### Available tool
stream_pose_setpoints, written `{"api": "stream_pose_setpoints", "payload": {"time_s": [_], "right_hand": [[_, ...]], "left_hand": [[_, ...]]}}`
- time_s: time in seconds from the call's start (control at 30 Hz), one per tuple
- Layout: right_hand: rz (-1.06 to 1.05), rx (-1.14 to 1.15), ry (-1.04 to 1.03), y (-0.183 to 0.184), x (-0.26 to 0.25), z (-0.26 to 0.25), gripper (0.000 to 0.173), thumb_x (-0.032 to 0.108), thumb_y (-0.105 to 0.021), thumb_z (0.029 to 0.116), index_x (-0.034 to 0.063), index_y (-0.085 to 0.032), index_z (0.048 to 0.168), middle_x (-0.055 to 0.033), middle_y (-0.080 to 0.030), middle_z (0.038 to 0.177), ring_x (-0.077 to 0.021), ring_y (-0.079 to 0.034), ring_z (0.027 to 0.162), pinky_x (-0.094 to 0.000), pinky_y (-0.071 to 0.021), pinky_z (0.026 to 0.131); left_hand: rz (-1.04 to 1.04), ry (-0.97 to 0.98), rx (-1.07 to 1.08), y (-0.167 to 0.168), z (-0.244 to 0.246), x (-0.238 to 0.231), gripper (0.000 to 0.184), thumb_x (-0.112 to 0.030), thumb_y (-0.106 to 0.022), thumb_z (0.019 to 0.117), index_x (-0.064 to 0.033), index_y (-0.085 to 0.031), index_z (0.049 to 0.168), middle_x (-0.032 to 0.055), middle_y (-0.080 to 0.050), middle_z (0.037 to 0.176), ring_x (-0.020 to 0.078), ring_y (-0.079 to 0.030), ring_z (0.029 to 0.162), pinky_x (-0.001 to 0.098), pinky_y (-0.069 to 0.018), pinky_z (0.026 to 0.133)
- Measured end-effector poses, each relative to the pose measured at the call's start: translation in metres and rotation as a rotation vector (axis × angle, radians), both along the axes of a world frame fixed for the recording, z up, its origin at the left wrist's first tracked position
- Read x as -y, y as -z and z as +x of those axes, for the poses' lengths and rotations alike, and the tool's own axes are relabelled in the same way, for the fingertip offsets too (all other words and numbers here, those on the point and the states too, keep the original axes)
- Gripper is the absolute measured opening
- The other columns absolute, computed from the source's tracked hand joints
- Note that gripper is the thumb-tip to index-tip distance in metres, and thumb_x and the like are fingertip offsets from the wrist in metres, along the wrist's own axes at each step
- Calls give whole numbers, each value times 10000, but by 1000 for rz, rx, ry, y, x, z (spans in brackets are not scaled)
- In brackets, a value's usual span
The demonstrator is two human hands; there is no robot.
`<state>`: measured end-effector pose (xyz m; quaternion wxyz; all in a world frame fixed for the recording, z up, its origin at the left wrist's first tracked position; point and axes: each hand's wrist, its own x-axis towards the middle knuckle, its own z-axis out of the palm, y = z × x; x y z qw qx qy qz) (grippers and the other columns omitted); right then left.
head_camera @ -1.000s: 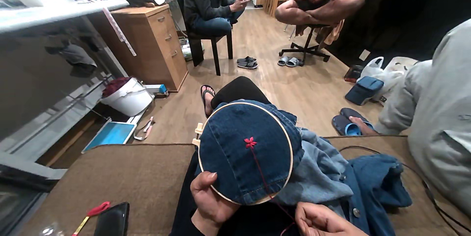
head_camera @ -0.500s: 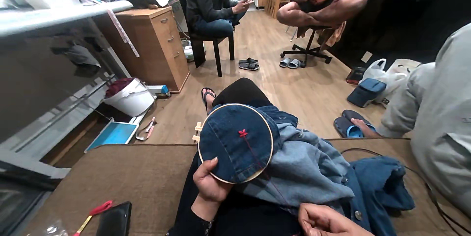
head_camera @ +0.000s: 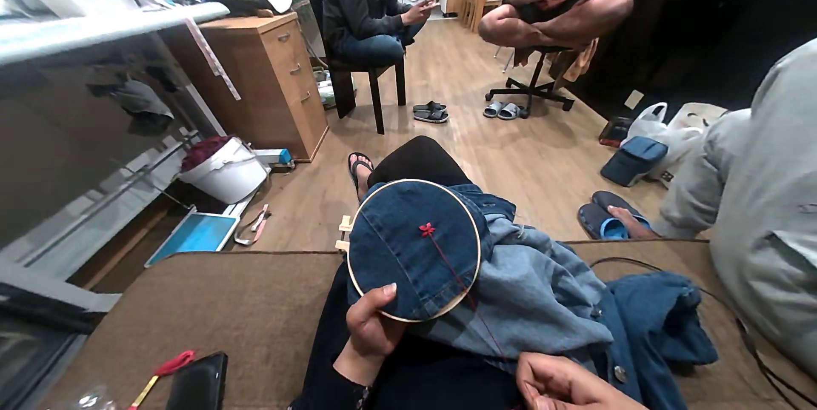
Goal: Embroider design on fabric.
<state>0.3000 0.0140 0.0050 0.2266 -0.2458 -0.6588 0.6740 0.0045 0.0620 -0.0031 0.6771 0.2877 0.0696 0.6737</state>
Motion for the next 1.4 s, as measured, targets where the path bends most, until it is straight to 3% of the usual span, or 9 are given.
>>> {"api": "stream_pose_setpoints", "payload": {"time_s": [0.2, 0.3, 0.47, 0.8, 0.97, 1.07, 1.23, 1.33, 1.4], "right_hand": [[253, 177, 72, -26, 5, 3, 222, 218, -564, 1046, 14, -638, 998, -39, -655, 769, -79, -629, 632, -270, -540, 585], [505, 202, 203, -64, 14, 4, 262, 218, -639, 1017, -29, -689, 946, -124, -671, 927, -103, -644, 837, -252, -540, 746], [603, 66, 458, -107, 30, -25, 176, 172, -667, 1006, 0, -668, 965, -71, -657, 918, -29, -632, 833, -172, -538, 730], [590, -43, 843, -79, 23, -97, 95, 101, -680, 971, 13, -705, 999, -52, -659, 976, -20, -647, 767, -160, -574, 637], [564, -44, 922, -62, 21, -98, 122, 152, -653, 990, 39, -693, 1015, -8, -667, 938, -4, -626, 765, -149, -542, 636], [528, -24, 1062, -50, 17, -98, 131, 201, -661, 975, 78, -705, 966, -28, -647, 1051, -20, -634, 885, -149, -553, 702], [423, -71, 1108, -41, 10, -96, 88, 144, -632, 952, 63, -665, 946, -66, -608, 1138, -48, -645, 954, -168, -578, 754], [483, -85, 1011, -42, 7, -97, 96, 136, -622, 974, 52, -668, 973, -61, -666, 1098, -74, -667, 963, -205, -589, 767], [569, -70, 960, -46, 7, -99, 115, 138, -611, 992, 41, -670, 978, -67, -673, 1092, -73, -674, 958, -209, -597, 786]], "left_hand": [[65, 78, -64, 0, 2, 5, 251, -144, -703, 880, -86, -776, 1114, 80, -770, 1097, 176, -734, 1046, 388, -588, 952], [116, 173, -82, -1, 4, 11, 274, -93, -670, 909, -78, -759, 1168, 74, -758, 1148, 169, -713, 1101, 382, -559, 1001], [241, 355, -161, -9, 7, 24, 285, -120, -609, 988, -125, -743, 1240, 4, -741, 1218, 85, -666, 1178, 302, -507, 1060], [192, 405, -279, -27, -10, 71, 267, -167, -640, 991, -210, -751, 1230, -74, -747, 1193, 17, -671, 1127, 241, -519, 1025], [295, 576, -11, 1, -27, 64, 366, -278, -621, 998, -148, -684, 1335, -11, -688, 1323, 98, -609, 1256, 330, -430, 1130], [164, 462, 135, 1, -14, 71, 407, -266, -625, 956, -90, -689, 1317, 71, -692, 1316, 194, -612, 1284, 426, -445, 1131], [-251, 177, 128, -7, -11, 82, 247, -136, -678, 888, -59, -783, 1099, 130, -760, 1113, 236, -719, 1098, 449, -554, 1004], [-156, 178, 182, -7, -22, 85, 286, -193, -682, 880, -65, -776, 1118, 122, -756, 1130, 245, -713, 1109, 469, -553, 1002], [78, 226, 143, -8, -32, 85, 346, -250, -616, 971, -82, -729, 1252, 82, -729, 1240, 205, -675, 1199, 424, -514, 1073]]}}
